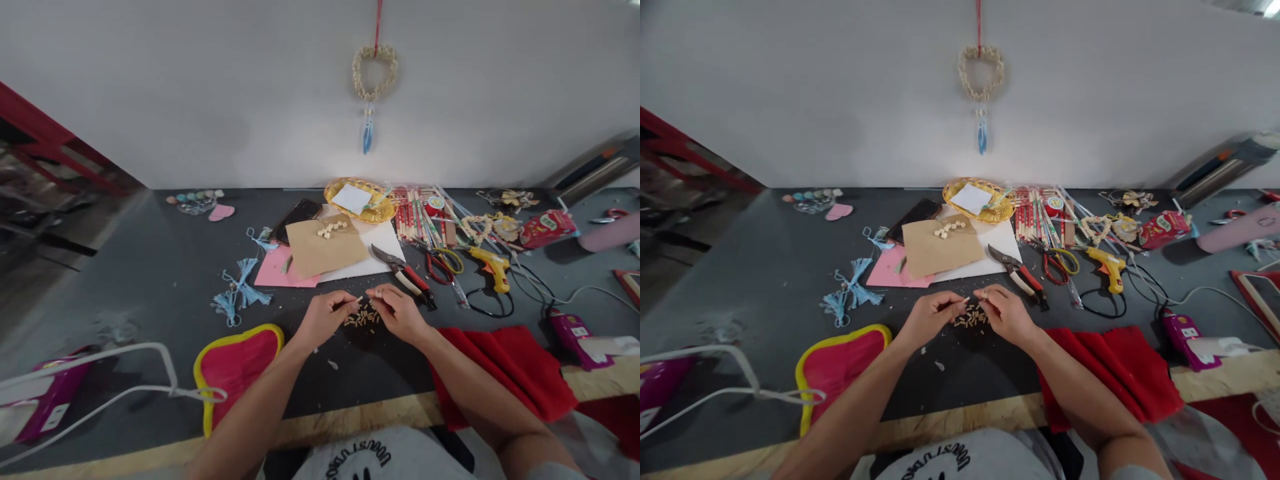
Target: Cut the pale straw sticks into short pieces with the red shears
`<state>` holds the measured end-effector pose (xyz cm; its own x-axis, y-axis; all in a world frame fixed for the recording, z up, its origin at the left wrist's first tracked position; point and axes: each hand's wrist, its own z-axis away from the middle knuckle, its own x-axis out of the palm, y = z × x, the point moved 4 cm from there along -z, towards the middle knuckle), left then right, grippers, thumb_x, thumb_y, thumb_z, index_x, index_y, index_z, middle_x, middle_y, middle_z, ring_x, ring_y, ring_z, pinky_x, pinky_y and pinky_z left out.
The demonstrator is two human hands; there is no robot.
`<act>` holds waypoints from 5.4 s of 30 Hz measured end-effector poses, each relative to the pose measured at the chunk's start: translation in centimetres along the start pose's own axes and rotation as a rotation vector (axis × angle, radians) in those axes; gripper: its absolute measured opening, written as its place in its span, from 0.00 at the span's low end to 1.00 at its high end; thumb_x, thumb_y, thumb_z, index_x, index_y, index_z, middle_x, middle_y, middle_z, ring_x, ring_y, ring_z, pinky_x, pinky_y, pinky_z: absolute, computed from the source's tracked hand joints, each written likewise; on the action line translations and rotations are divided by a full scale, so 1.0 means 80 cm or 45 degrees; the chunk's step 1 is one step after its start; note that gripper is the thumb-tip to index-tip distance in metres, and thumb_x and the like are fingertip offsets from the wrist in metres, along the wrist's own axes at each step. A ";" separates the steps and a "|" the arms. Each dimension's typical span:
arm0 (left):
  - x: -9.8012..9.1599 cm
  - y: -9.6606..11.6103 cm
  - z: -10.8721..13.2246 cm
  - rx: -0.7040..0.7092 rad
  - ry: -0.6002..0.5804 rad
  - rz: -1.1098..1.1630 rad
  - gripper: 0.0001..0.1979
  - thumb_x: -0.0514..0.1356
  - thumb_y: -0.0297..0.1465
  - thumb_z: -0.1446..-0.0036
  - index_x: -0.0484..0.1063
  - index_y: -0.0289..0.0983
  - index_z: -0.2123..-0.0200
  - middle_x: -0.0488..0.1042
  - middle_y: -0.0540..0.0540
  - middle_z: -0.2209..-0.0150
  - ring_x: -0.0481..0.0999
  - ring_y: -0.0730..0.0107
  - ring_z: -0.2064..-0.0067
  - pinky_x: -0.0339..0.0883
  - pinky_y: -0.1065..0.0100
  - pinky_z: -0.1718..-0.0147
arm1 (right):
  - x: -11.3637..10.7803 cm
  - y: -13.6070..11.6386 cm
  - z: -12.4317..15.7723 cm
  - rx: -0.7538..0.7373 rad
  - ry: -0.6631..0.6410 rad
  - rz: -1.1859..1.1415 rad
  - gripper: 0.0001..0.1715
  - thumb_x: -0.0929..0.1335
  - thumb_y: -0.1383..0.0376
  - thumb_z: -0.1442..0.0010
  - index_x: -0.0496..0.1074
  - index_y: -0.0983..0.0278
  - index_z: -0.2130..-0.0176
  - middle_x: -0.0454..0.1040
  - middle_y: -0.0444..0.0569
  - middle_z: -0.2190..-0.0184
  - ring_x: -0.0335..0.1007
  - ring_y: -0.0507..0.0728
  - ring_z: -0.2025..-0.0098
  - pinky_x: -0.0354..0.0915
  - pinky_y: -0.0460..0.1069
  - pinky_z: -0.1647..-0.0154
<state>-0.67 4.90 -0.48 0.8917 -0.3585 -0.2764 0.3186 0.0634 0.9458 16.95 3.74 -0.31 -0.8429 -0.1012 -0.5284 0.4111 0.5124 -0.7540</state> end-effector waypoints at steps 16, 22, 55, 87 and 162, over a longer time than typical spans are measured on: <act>-0.014 -0.008 -0.002 0.109 0.298 -0.163 0.12 0.57 0.35 0.42 0.74 0.37 0.57 0.79 0.44 0.62 0.77 0.67 0.65 0.70 0.68 0.64 | -0.015 0.026 -0.003 -0.005 -0.168 0.641 0.12 0.63 0.66 0.36 0.77 0.61 0.62 0.75 0.53 0.63 0.65 0.60 0.57 0.66 0.56 0.54; -0.014 -0.006 -0.002 0.156 0.300 -0.258 0.11 0.57 0.33 0.41 0.73 0.37 0.57 0.79 0.45 0.61 0.77 0.68 0.63 0.69 0.69 0.64 | -0.015 0.032 -0.001 -0.042 -0.180 0.675 0.14 0.63 0.71 0.37 0.77 0.64 0.58 0.75 0.53 0.62 0.66 0.60 0.57 0.67 0.55 0.53; -0.013 -0.007 -0.004 0.352 0.315 -0.431 0.07 0.56 0.29 0.41 0.75 0.39 0.62 0.78 0.47 0.62 0.77 0.68 0.62 0.69 0.69 0.65 | -0.026 0.038 0.000 0.006 -0.252 0.511 0.08 0.64 0.71 0.37 0.73 0.64 0.59 0.73 0.52 0.61 0.69 0.57 0.57 0.67 0.52 0.54; 0.007 -0.002 -0.003 0.525 0.258 -0.723 0.08 0.57 0.25 0.42 0.75 0.39 0.63 0.80 0.46 0.63 0.75 0.62 0.59 0.69 0.60 0.57 | -0.002 0.034 -0.007 -0.070 -0.252 0.580 0.10 0.62 0.70 0.36 0.73 0.63 0.59 0.72 0.52 0.62 0.67 0.58 0.58 0.66 0.52 0.56; 0.061 0.026 -0.027 0.197 0.023 -1.446 0.08 0.53 0.24 0.42 0.72 0.35 0.67 0.74 0.41 0.63 0.74 0.61 0.61 0.63 0.65 0.63 | 0.006 0.043 -0.012 -0.059 -0.300 0.593 0.07 0.66 0.71 0.39 0.74 0.66 0.63 0.72 0.53 0.63 0.64 0.57 0.61 0.61 0.51 0.56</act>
<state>5.07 5.32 -0.21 0.1192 -0.1220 -0.9853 0.9008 -0.4041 0.1590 17.63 6.26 -2.75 -0.4715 -0.0401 -0.8809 0.7035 0.5852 -0.4032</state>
